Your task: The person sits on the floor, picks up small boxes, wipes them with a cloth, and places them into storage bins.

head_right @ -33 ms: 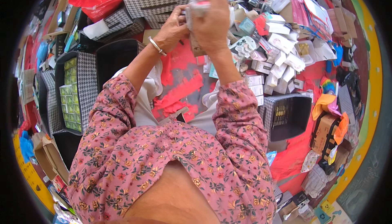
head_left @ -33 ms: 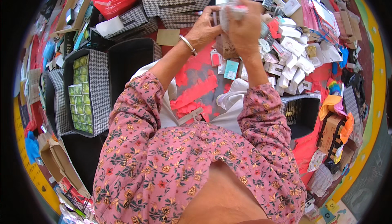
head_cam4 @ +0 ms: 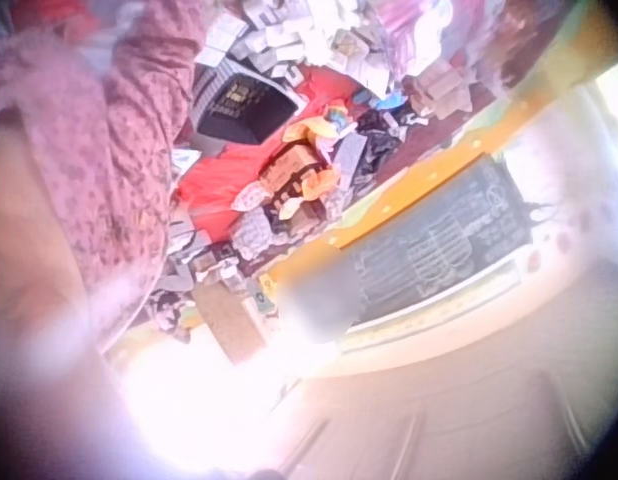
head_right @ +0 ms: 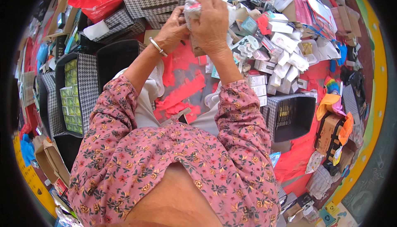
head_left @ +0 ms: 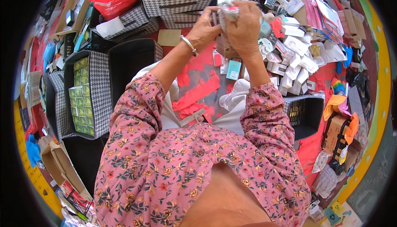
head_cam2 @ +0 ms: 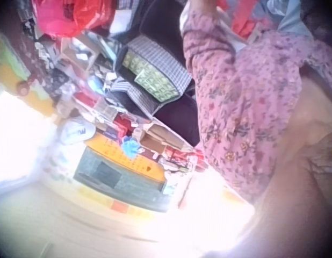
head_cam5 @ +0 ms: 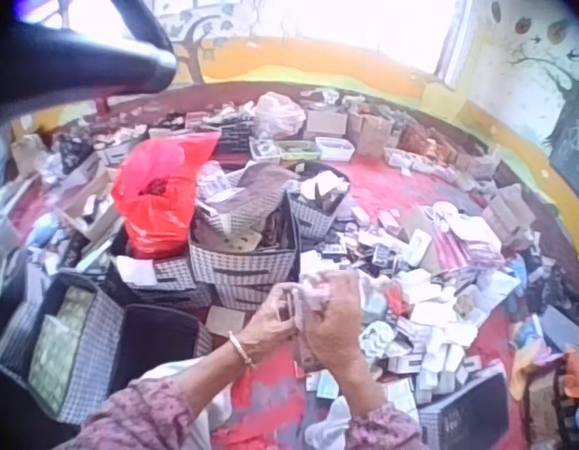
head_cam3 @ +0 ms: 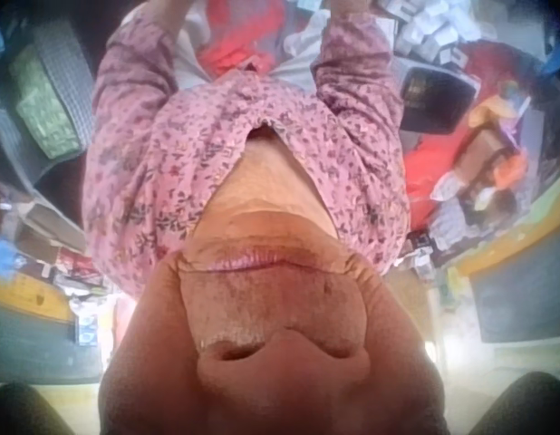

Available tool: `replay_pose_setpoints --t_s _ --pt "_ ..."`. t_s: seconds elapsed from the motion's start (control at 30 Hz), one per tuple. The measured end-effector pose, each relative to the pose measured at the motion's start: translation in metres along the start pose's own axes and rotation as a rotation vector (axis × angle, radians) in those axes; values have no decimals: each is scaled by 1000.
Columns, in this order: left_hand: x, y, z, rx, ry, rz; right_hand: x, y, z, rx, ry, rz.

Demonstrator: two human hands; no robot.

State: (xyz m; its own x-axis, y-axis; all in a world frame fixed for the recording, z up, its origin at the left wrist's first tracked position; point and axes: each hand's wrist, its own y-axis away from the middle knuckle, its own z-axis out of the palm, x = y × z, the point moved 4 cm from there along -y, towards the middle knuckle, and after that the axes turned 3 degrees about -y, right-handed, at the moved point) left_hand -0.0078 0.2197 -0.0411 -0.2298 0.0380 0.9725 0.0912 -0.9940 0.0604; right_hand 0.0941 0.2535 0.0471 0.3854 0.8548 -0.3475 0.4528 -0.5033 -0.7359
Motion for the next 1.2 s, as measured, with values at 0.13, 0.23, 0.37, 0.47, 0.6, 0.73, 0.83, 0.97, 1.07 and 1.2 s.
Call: replay_pose_setpoints --t_s 0.13,0.23,0.37,0.47,0.6,0.73,0.83,0.97,1.07,1.2 --pt "-5 -5 -15 93 219 -97 4 14 -1 -248 -94 76" --pt "6 -4 -23 149 234 -84 12 30 -17 -524 -145 116" --pt "0 -9 -28 158 148 -82 36 33 -36 -435 -228 607" --pt "4 -7 -27 141 176 -65 43 31 -40 -254 -230 788" --pt "8 -6 -23 150 217 -52 -1 33 -18 -415 78 529" --pt "9 -8 -22 154 139 13 -23 36 -6 -498 321 479" --pt "13 -8 -20 142 115 37 -18 38 -4 -467 327 494" --pt "9 -10 -20 109 107 62 -17 36 -5 -454 322 516" --pt "12 -7 -18 101 162 22 -20 35 -6 -419 342 497" --pt "10 -8 -19 61 299 -3 -28 35 -6 -423 404 455"
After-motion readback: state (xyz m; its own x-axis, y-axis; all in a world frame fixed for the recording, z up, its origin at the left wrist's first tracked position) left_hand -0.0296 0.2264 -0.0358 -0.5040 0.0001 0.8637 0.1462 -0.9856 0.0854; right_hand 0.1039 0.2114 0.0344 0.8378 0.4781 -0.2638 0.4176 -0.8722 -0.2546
